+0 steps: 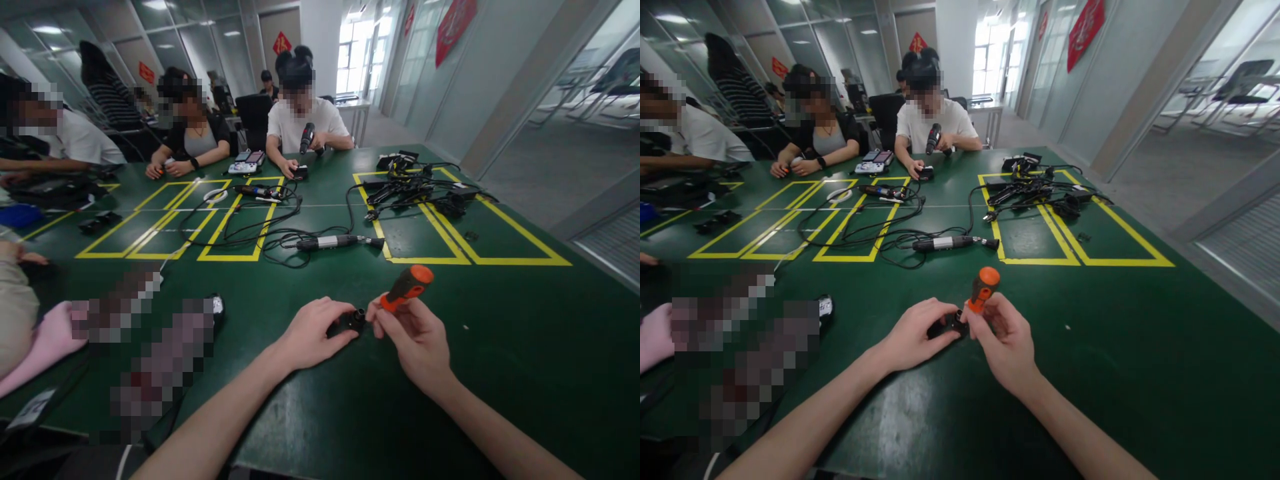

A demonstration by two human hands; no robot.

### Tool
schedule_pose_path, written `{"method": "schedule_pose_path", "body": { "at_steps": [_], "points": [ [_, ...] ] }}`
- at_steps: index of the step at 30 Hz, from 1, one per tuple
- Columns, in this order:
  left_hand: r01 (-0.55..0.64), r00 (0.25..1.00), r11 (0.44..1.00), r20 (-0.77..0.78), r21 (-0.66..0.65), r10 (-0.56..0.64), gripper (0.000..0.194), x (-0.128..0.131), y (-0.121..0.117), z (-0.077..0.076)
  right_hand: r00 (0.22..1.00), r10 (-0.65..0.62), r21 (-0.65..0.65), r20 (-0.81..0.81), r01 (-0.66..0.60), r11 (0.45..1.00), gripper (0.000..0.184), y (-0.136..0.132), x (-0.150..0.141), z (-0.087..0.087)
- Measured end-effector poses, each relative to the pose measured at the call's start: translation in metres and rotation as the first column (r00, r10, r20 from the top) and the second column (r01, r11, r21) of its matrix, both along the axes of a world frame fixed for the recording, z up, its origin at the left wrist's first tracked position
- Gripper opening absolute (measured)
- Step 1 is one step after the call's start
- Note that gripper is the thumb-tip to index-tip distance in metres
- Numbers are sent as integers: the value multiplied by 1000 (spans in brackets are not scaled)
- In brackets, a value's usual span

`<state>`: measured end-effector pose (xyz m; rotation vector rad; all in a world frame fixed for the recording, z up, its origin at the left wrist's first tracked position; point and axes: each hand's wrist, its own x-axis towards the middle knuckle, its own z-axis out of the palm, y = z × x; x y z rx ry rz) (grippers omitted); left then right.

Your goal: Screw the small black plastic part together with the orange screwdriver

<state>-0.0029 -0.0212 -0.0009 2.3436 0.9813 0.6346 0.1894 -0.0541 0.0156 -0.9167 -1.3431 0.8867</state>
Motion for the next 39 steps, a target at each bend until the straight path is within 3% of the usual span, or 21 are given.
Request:
{"method": "schedule_pose_path", "body": {
  "at_steps": [5,13,18,24,29,34,39],
  "points": [
    [9,999,999,-36,41,-7,24,1,-2,1,999,-36,-3,35,36,999,26,-2,2,4],
    [-2,996,996,-91,88,10,25,0,-13,2,977,58,116,205,-83,990,33,-8,5,3],
    [-14,995,995,-97,96,23,36,-2,-15,0,990,22,78,140,-34,996,28,-8,1,-3],
    [-19,1000,997,-20,73,20,27,-4,-11,0,999,-42,61,2,42,997,12,-8,-1,-9],
    [-20,1000,999,16,31,19,23,-6,-10,2,990,-137,53,28,136,989,10,-3,2,-6],
    [-31,999,999,36,-24,32,23,-7,-11,5,969,-188,120,158,170,978,17,-3,10,0],
    [-22,999,999,42,-25,23,24,-8,-11,7,948,-239,141,208,213,967,14,-5,15,-4]
  ]
}}
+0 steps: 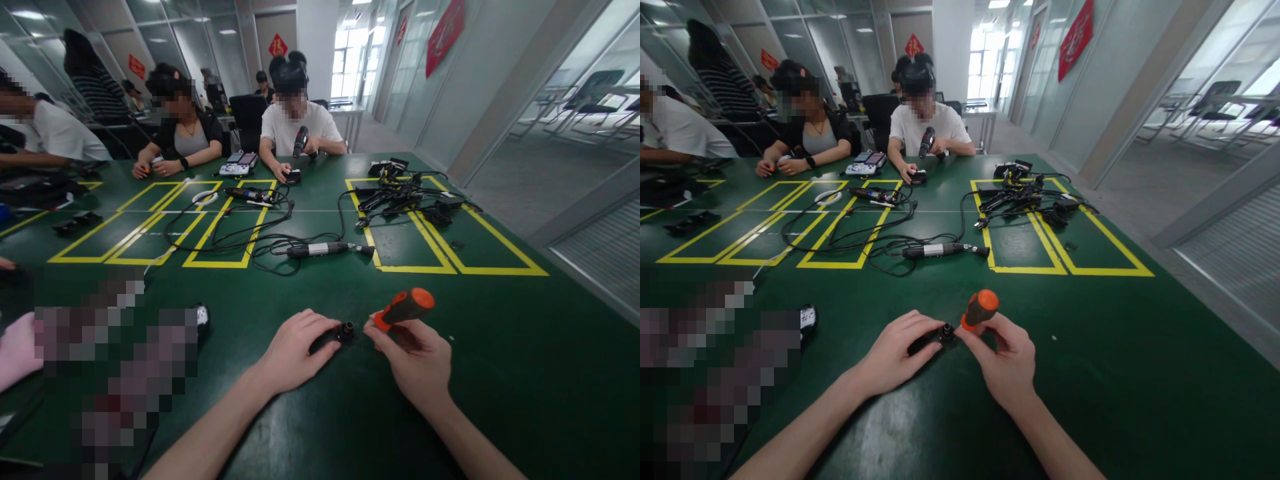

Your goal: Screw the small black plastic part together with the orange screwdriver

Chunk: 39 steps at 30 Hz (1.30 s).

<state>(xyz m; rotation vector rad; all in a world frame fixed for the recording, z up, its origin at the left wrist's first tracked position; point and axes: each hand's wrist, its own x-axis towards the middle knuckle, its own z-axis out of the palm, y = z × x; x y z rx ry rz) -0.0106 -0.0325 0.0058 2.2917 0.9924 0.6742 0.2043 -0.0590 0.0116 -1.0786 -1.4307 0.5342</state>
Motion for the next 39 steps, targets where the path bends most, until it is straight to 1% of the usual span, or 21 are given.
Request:
{"method": "schedule_pose_path", "body": {
  "at_steps": [3,6,9,12,15,18,19,24,27,29,33,36,39],
  "points": [
    [1,1000,1000,-4,5,-1,23,0,1,1,1000,-19,20,12,19,1000,18,1,-1,-3],
    [7,1000,1000,-7,11,-6,22,-2,2,1,1000,-18,44,10,18,999,18,3,-3,-1],
    [13,1000,1000,-8,8,-13,22,-3,3,2,1000,23,41,-2,-23,999,18,3,-5,2],
    [16,1000,1000,-12,8,-16,22,-3,4,1,993,110,7,-47,-110,994,16,0,-7,1],
    [17,1000,1000,-10,6,-17,21,-3,4,0,976,175,-32,-133,-181,983,14,-3,-8,-2],
    [12,1000,1000,-8,-14,-12,22,-3,3,1,966,165,-74,-197,-182,980,4,-5,-8,-2],
    [8,1000,1000,-9,-25,-8,23,-3,3,2,967,159,-91,-198,-179,980,3,-6,-8,-1],
    [-15,1000,997,-11,-78,14,28,-5,-1,3,969,193,-176,-153,-219,960,12,-8,-8,7],
    [-38,999,994,17,-104,40,31,-6,-8,1,965,177,-204,-196,-217,955,15,-9,-12,9],
    [-54,998,991,36,-119,59,37,-7,-14,1,958,156,-210,-238,-208,955,16,-9,-16,9],
    [-63,998,987,12,-149,65,46,-9,-28,3,952,118,-208,-284,-181,961,16,-8,-21,5],
    [-86,996,982,-14,-169,85,48,-11,-37,4,956,77,-214,-284,-142,967,15,-8,-22,3],
    [-91,996,978,-30,-186,87,54,-12,-44,2,969,46,-208,-241,-98,973,9,-9,-20,3]
  ]
}}
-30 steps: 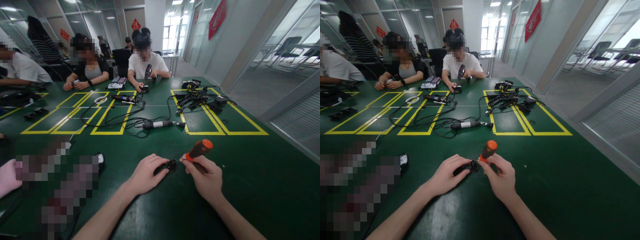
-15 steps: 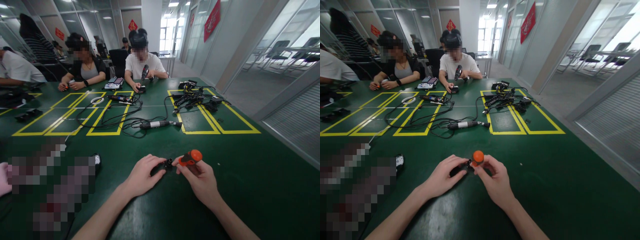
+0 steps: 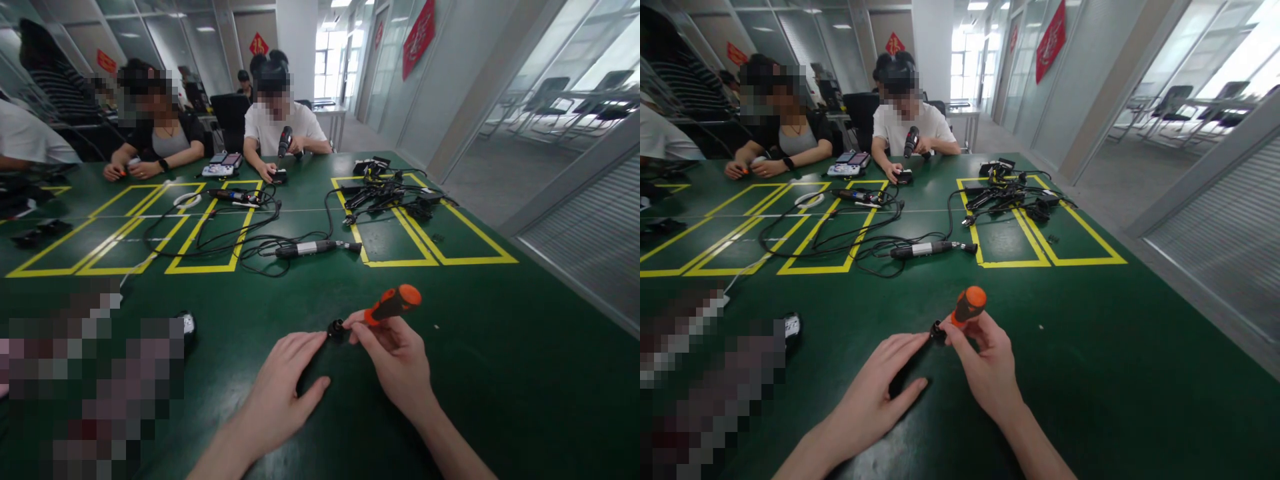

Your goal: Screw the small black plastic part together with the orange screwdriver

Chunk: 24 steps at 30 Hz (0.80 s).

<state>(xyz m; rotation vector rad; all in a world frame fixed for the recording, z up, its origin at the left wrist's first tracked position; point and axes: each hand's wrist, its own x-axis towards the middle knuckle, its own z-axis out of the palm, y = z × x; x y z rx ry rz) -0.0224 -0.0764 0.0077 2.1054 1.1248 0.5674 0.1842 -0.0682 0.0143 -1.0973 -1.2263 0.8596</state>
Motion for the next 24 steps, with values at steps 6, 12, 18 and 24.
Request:
{"method": "schedule_pose_path", "body": {
  "at_steps": [6,12,18,24],
  "points": [
    [-4,998,985,65,-174,16,66,1,-10,3,988,-72,90,136,60,994,20,-2,5,4],
    [-127,870,742,285,-658,402,69,5,-8,5,997,1,52,79,-5,999,4,-5,3,10],
    [61,698,580,450,-812,557,52,3,13,10,997,47,36,62,-49,998,12,-4,2,8],
    [284,669,496,540,-821,511,42,5,32,8,1000,4,77,20,-5,997,2,-5,1,2]
  ]
}}
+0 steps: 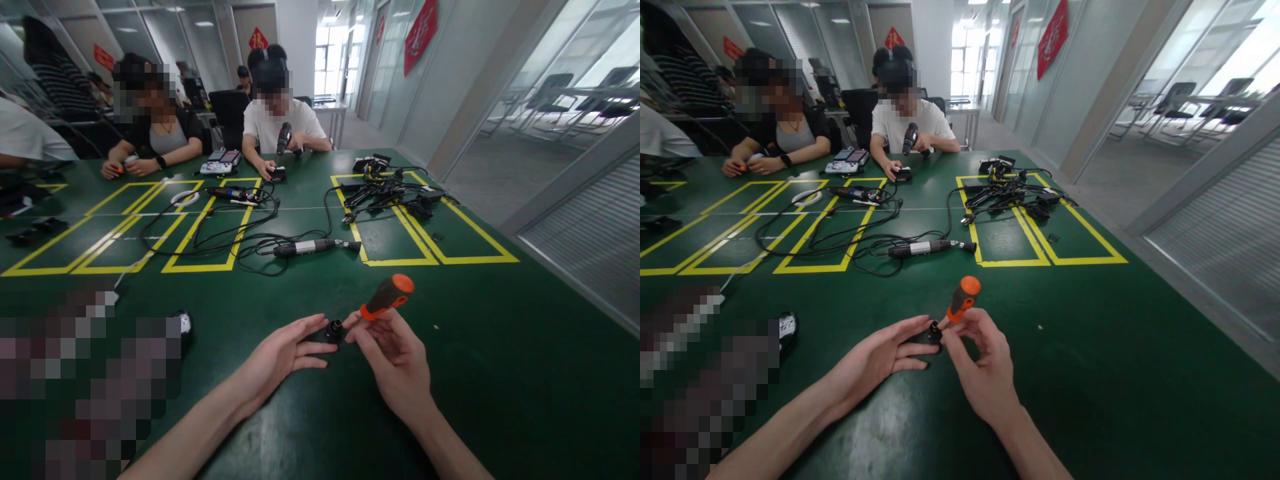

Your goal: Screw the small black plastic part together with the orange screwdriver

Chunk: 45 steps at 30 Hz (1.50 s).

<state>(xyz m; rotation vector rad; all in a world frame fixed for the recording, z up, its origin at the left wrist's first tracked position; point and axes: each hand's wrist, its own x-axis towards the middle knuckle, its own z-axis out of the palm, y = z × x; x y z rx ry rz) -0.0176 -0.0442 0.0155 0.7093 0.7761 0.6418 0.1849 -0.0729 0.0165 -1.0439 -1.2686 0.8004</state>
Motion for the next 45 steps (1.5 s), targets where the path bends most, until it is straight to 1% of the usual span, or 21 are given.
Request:
{"method": "schedule_pose_path", "body": {
  "at_steps": [3,5,7,9,10,13,16,18,21,22,24,26,27,28,30,32,34,37,42,45],
  "points": [
    [94,994,995,54,-17,-93,51,3,10,-2,998,-32,2,55,32,999,4,0,-1,1],
    [134,988,990,78,-43,-131,58,4,16,-2,996,-40,20,84,39,999,6,1,0,4],
    [172,980,982,113,-73,-164,62,4,22,-3,994,-45,41,103,41,998,12,1,0,6],
    [207,972,974,136,-92,-194,61,2,26,-3,992,-41,46,120,35,998,21,1,0,7],
    [217,970,972,129,-94,-204,59,1,27,-3,992,-32,39,123,28,999,22,1,0,7],
    [226,974,972,47,-60,-223,56,-2,29,0,996,21,7,81,-22,1000,16,0,0,6],
    [232,971,969,-83,80,-226,55,-5,27,4,997,75,-14,8,-75,997,17,0,-1,3],
    [243,959,948,-200,205,-202,53,-6,26,6,997,77,-16,-18,-77,997,16,-1,-2,2],
    [289,914,887,-381,361,-143,48,-4,24,5,999,22,-27,-27,-23,999,11,-1,-3,1],
    [316,889,855,-444,411,-115,46,-2,23,3,1000,6,-34,-20,-6,999,10,-1,-3,1],
    [371,839,768,-543,522,-35,43,2,21,1,1000,-9,-39,2,9,999,8,0,-2,3],
    [401,811,672,-582,623,56,40,6,18,-1,1000,-8,-22,18,9,1000,6,0,0,6],
    [400,807,638,-583,658,94,38,8,17,-1,1000,-9,-15,24,10,1000,6,0,1,7],
    [394,805,619,-580,679,123,36,10,16,-2,999,-18,-9,32,18,1000,9,0,1,7],
    [379,796,616,-583,691,163,33,13,14,-3,998,-36,-9,58,36,999,17,1,2,7],
    [363,786,624,-588,692,194,31,15,13,-4,997,-39,-13,71,40,999,19,1,3,5],
    [350,780,626,-587,697,216,30,17,12,-6,999,-16,-19,48,17,1000,15,1,2,2],
    [336,778,615,-578,714,246,28,18,11,-8,1000,21,-26,6,-20,999,12,1,2,-2],
    [341,773,594,-577,729,264,28,18,11,-11,996,-63,5,58,63,998,7,0,3,-5],
    [349,772,576,-575,740,271,29,18,11,-12,994,-62,16,93,61,998,6,1,6,-3]
  ]
}}
